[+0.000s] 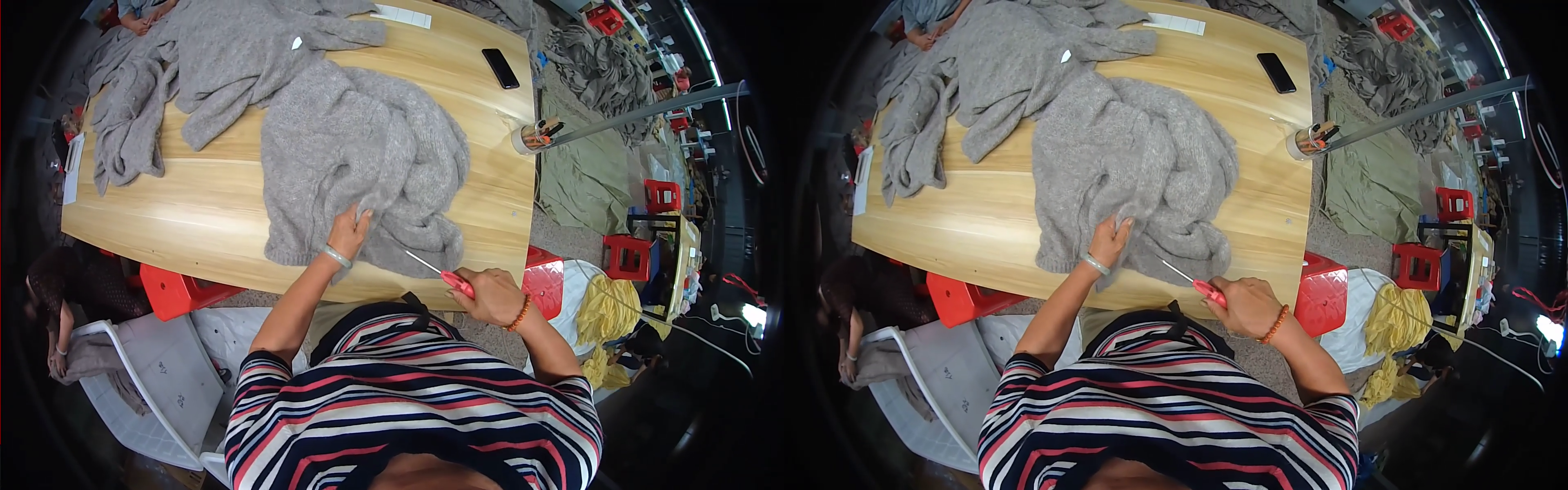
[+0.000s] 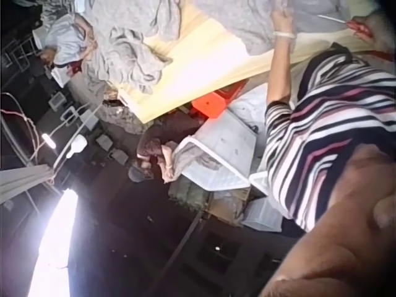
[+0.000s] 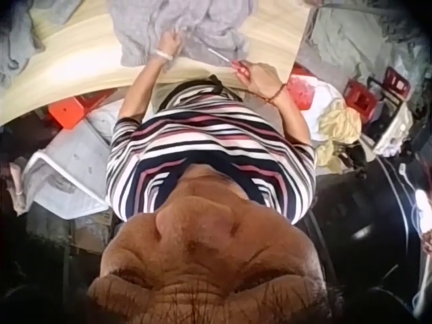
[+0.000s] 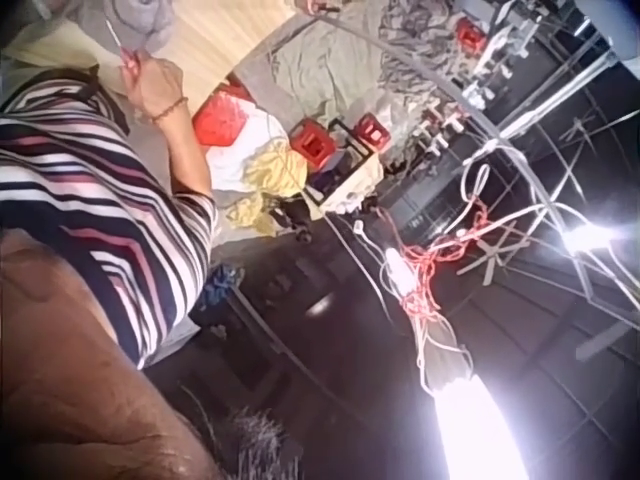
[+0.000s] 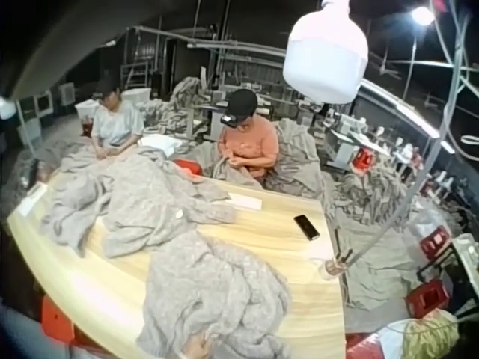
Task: Trimming excess material from grey fabric pieces using scissors.
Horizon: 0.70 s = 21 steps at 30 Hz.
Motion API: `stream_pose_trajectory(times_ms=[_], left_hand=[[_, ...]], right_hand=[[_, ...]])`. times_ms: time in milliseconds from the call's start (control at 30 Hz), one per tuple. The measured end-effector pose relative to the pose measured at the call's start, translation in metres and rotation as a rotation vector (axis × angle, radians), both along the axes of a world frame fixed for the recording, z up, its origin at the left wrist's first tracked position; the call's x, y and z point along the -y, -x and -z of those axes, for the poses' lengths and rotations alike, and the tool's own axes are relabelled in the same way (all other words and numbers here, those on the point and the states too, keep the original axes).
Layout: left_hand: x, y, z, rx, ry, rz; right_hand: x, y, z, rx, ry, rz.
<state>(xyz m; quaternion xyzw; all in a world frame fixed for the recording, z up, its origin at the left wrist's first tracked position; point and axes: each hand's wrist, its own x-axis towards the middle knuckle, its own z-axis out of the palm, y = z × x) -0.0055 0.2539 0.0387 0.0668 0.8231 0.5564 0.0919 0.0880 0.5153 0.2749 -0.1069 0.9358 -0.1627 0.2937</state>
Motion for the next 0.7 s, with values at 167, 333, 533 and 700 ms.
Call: stream_pose_trajectory(times_ms=[167,333,533,700], left_hand=[[0.013,-0.011,-0.01,0.081,-0.155,0.086],[-0.016,0.006,-0.052,-0.37,0.028,-0.135],[-0.01,0.02,0.023,0.029,-0.18,-0.083],[0.014,-0.011,-0.014,0.334,-0.267,-0.028]], right_hand=[[-0.005,0.001,0.009,-0.076,0.017,0.036],[0.001,0.002,0.022,-0.147,0.023,0.005],[0.006,0.004,0.01,-0.048,-0.074,-0.081],[0.003,0.009,0.016,-0.138,0.004,0.055]])
